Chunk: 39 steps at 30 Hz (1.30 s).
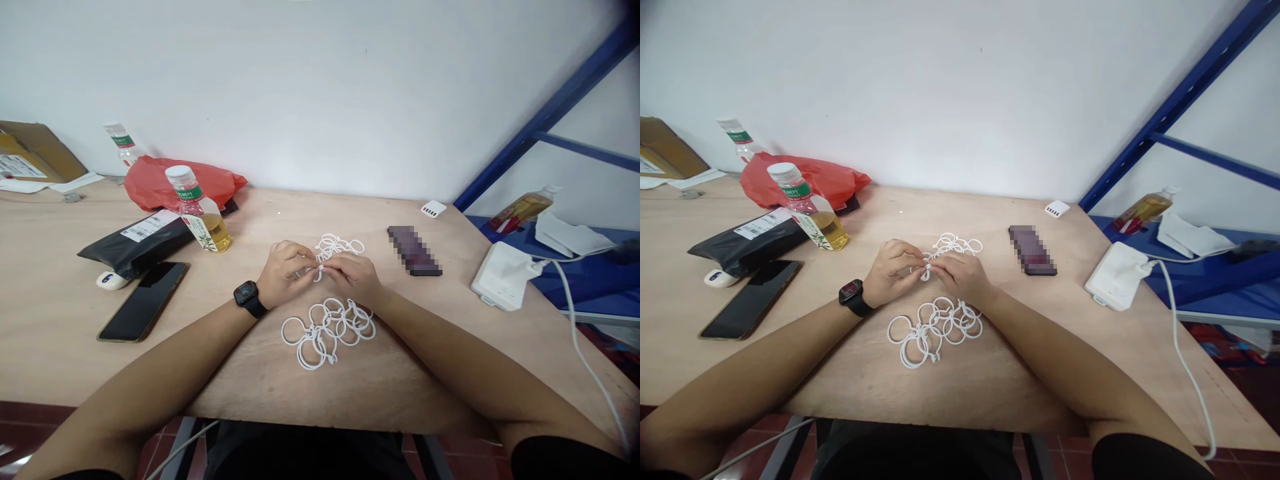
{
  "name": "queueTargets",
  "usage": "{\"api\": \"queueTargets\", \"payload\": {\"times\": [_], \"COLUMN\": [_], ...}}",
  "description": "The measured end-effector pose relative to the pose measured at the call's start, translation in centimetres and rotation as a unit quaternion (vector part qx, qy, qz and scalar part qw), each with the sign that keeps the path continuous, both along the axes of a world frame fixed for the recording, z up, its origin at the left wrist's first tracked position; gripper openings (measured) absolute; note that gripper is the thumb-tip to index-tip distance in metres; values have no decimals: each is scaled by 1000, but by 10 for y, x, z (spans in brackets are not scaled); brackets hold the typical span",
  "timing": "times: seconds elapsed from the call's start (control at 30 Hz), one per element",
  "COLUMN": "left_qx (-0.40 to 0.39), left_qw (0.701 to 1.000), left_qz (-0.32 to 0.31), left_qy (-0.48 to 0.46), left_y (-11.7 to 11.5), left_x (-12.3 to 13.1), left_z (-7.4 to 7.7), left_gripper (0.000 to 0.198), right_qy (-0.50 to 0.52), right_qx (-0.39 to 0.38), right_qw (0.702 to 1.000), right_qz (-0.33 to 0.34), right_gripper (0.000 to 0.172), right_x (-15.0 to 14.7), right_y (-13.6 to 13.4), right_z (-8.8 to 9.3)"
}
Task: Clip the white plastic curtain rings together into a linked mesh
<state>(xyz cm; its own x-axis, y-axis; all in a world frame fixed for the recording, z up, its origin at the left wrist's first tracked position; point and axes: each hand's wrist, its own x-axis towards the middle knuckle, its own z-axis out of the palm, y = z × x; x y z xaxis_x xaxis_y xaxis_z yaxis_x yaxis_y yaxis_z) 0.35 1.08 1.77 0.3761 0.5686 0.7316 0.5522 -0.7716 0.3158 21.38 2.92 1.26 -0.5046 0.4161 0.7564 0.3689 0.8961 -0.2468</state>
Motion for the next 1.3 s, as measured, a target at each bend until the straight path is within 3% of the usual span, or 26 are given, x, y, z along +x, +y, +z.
{"api": "queueTargets", "payload": {"times": [0.4, 0.47, 0.63, 0.8, 0.93, 1.13, 1.3], "left_qx": [-45, -53, -105, -120, -115, -140, -139], "left_qw": [999, 998, 976, 953, 948, 944, 950], "left_qz": [14, -18, -165, -216, -226, -218, -203], "left_qy": [-10, 1, 93, 173, 193, 203, 191], "left_y": [-1, -1, -4, -7, -8, -10, -10], "left_x": [2, 0, 2, 11, 12, 11, 11], "left_z": [2, 5, 7, 3, 5, 5, 2], "left_gripper": [13, 14, 15, 27, 30, 8, 6], "right_qy": [-6, -4, -53, -94, -91, -56, -46], "right_qx": [3, 30, 62, 26, 11, -3, -17], "right_qw": [999, 996, 988, 989, 991, 994, 995], "right_qz": [-52, -83, -128, -113, -100, -91, -86], "right_gripper": [11, 10, 10, 12, 11, 9, 10], "right_x": [6, 13, 26, 20, 17, 18, 18], "right_y": [7, 13, 23, 23, 22, 23, 24], "right_z": [-6, -7, -5, -8, -9, -7, -10]}}
